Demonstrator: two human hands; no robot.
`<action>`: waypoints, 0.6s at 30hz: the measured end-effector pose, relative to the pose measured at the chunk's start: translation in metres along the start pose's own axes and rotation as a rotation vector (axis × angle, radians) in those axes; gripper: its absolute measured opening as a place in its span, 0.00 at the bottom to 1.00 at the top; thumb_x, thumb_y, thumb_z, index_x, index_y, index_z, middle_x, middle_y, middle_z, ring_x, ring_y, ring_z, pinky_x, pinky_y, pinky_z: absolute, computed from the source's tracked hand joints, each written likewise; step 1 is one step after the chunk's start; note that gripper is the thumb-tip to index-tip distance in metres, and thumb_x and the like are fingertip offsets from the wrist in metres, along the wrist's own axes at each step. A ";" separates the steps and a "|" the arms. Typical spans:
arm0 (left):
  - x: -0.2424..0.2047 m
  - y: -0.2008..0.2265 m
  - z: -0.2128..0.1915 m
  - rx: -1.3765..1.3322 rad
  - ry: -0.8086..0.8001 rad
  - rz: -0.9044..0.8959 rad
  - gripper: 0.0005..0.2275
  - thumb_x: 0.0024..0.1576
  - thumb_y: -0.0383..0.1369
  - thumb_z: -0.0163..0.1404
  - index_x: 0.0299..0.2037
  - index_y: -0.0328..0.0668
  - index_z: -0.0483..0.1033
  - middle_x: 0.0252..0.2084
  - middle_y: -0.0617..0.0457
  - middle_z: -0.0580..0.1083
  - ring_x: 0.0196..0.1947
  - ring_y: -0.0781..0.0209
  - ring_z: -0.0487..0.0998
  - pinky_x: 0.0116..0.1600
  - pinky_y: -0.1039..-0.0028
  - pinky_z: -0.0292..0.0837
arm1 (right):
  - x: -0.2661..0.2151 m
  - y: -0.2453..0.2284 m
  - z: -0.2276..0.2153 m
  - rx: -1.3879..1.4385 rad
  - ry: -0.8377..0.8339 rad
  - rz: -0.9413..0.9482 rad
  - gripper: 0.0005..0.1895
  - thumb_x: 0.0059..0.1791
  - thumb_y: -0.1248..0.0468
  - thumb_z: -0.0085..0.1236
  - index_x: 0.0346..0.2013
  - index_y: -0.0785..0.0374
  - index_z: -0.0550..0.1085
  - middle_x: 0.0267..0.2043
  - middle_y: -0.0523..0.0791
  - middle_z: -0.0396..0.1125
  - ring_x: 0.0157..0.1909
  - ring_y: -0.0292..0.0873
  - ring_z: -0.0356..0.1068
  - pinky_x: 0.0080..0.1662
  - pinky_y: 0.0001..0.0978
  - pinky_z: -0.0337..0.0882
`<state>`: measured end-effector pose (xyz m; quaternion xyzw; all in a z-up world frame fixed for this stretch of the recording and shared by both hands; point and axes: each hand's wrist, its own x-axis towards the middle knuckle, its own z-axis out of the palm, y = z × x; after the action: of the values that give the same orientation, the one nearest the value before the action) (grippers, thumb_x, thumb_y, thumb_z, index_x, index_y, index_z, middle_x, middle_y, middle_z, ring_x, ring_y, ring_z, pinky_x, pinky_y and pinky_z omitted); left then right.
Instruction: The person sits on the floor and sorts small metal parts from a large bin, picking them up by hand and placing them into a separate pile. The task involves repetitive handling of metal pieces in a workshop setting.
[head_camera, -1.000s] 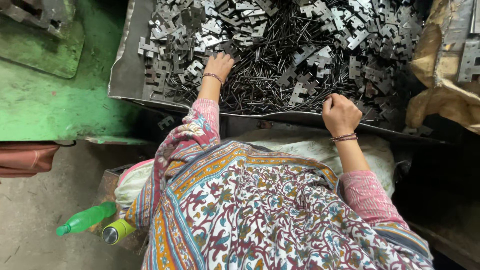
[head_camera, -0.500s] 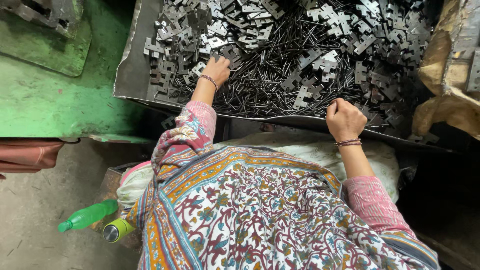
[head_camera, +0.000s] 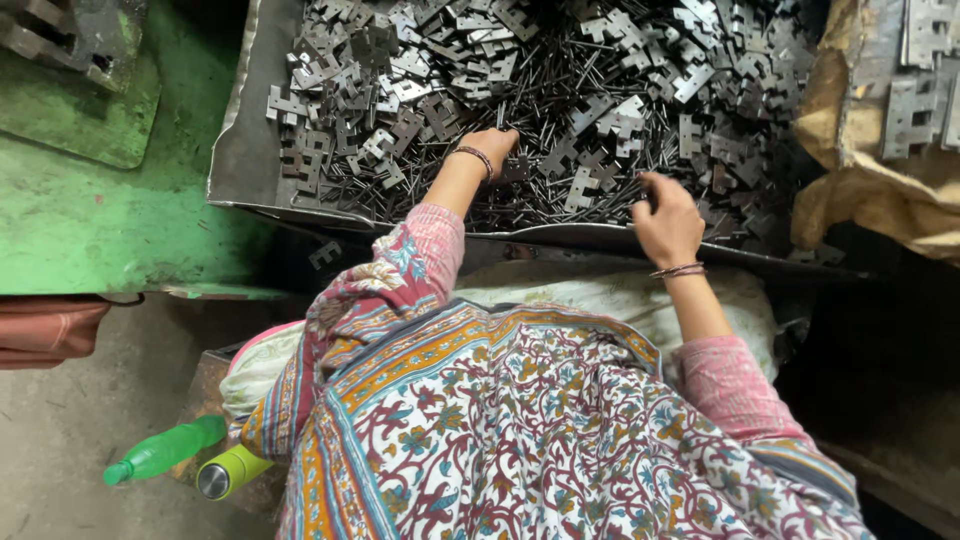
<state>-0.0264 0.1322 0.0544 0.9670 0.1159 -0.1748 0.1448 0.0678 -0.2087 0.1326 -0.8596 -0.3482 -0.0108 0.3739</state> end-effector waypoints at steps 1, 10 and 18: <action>0.003 0.002 0.000 0.036 0.041 -0.002 0.22 0.53 0.27 0.57 0.59 0.46 0.71 0.51 0.43 0.77 0.54 0.42 0.77 0.53 0.55 0.75 | 0.006 -0.010 -0.009 0.174 0.026 -0.006 0.22 0.46 0.70 0.50 0.55 0.62 0.76 0.49 0.49 0.74 0.48 0.45 0.74 0.51 0.35 0.73; -0.023 0.027 0.029 -0.094 0.122 0.039 0.32 0.47 0.24 0.55 0.65 0.50 0.65 0.62 0.45 0.68 0.62 0.41 0.66 0.60 0.56 0.70 | -0.036 -0.183 -0.258 0.387 -0.063 -0.028 0.30 0.36 0.81 0.40 0.50 0.66 0.74 0.46 0.47 0.69 0.46 0.40 0.67 0.53 0.31 0.67; -0.033 0.028 0.066 -0.092 0.370 0.007 0.33 0.45 0.20 0.55 0.64 0.53 0.66 0.66 0.50 0.66 0.68 0.47 0.62 0.67 0.50 0.59 | -0.122 -0.225 -0.290 0.120 -0.739 -0.436 0.20 0.41 0.51 0.58 0.45 0.46 0.83 0.40 0.38 0.78 0.37 0.34 0.75 0.37 0.28 0.71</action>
<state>-0.0685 0.0795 0.0144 0.9754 0.1450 0.0120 0.1658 -0.0902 -0.3621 0.4505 -0.6889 -0.6319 0.2392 0.2626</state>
